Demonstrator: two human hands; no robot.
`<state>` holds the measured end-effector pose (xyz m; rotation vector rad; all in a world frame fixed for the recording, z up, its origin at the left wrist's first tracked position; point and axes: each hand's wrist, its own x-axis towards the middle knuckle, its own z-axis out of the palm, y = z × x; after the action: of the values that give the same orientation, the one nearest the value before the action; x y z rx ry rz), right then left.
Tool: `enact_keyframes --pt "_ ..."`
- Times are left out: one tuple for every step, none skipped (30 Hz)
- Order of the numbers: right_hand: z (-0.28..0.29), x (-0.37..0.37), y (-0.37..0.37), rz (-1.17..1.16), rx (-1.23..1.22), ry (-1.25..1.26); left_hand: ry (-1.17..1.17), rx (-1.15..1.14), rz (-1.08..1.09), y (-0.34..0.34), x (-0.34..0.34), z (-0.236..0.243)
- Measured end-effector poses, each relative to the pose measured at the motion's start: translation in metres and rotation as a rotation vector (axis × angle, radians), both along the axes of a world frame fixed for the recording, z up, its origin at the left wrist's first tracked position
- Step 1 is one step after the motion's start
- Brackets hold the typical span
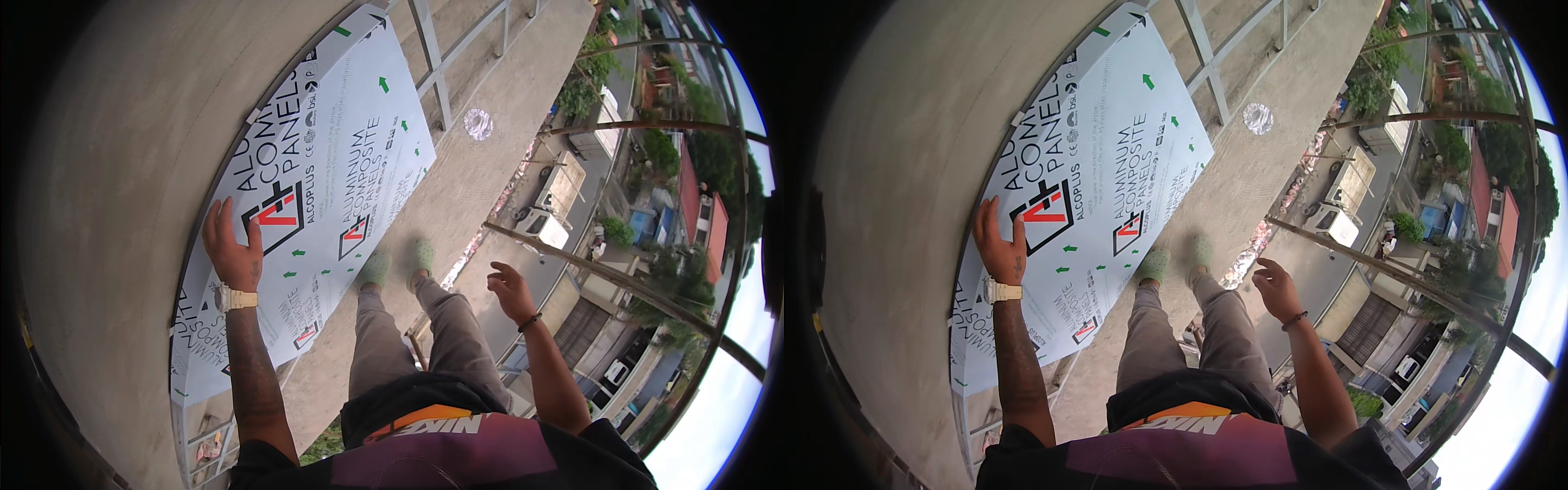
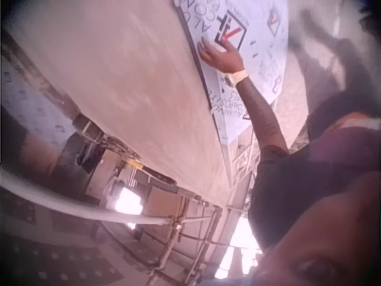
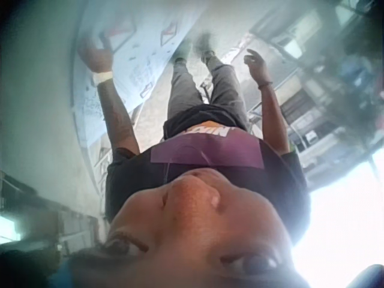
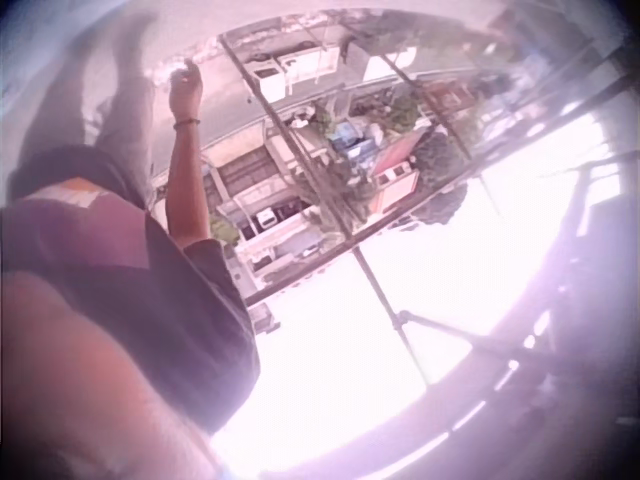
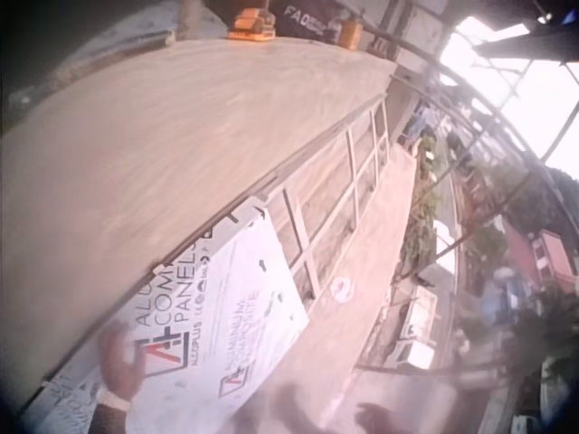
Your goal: The person lifts and positions a large aluminum composite panel onto a metal framework on a building exterior. They align the panel and use a cordless drill to fasten it to the structure.
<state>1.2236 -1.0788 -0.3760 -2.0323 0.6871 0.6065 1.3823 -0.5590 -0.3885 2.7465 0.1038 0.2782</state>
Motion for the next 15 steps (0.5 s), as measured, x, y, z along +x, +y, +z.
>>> enact_keyframes --pt "0.005 0.021 0.004 0.062 -0.019 -0.005 0.008 0.004 0.018 -0.003 0.009 -0.001" --pt "0.006 0.041 0.005 0.127 -0.037 -0.011 0.033 -0.004 0.049 -0.006 0.017 -0.001" --pt "0.002 0.059 0.004 0.144 -0.006 -0.028 0.043 0.007 0.076 -0.011 0.024 -0.002" --pt "-0.003 0.077 0.001 0.164 0.027 -0.044 0.053 0.019 0.107 -0.015 0.03 -0.003" --pt "-0.009 0.098 -0.003 0.187 0.061 -0.059 0.063 0.031 0.141 -0.02 0.034 -0.002" --pt "-0.022 0.123 -0.007 0.175 0.12 -0.133 0.07 0.044 0.194 -0.025 0.038 -0.002" --pt "-0.025 0.158 -0.005 0.181 0.161 -0.209 0.076 0.053 0.247 -0.03 0.041 -0.004" --pt "-0.033 0.193 -0.004 0.171 0.181 -0.281 0.083 0.064 0.302 -0.035 0.047 -0.006" --pt "-0.032 0.234 0.004 0.217 0.175 -0.34 0.089 0.08 0.315 -0.037 0.052 -0.007" --pt "-0.031 0.276 0.015 0.209 0.187 -0.373 0.103 0.096 0.324 -0.037 0.054 -0.007" --pt "-0.032 0.314 0.028 0.228 0.211 -0.485 0.123 0.109 0.322 -0.038 0.056 -0.008" --pt "-0.035 0.351 0.038 0.279 0.188 -0.568 0.141 0.052 0.374 -0.041 0.06 -0.008" --pt "-0.035 0.386 0.052 0.305 0.174 -0.633 0.165 0.034 0.388 -0.04 0.064 -0.008" --pt "-0.03 0.417 0.068 0.359 0.137 -0.699 0.184 0.017 0.41 -0.036 0.064 -0.007" --pt "-0.031 0.442 0.082 0.348 0.148 -0.818 0.201 -0.006 0.424 -0.034 0.066 -0.005"
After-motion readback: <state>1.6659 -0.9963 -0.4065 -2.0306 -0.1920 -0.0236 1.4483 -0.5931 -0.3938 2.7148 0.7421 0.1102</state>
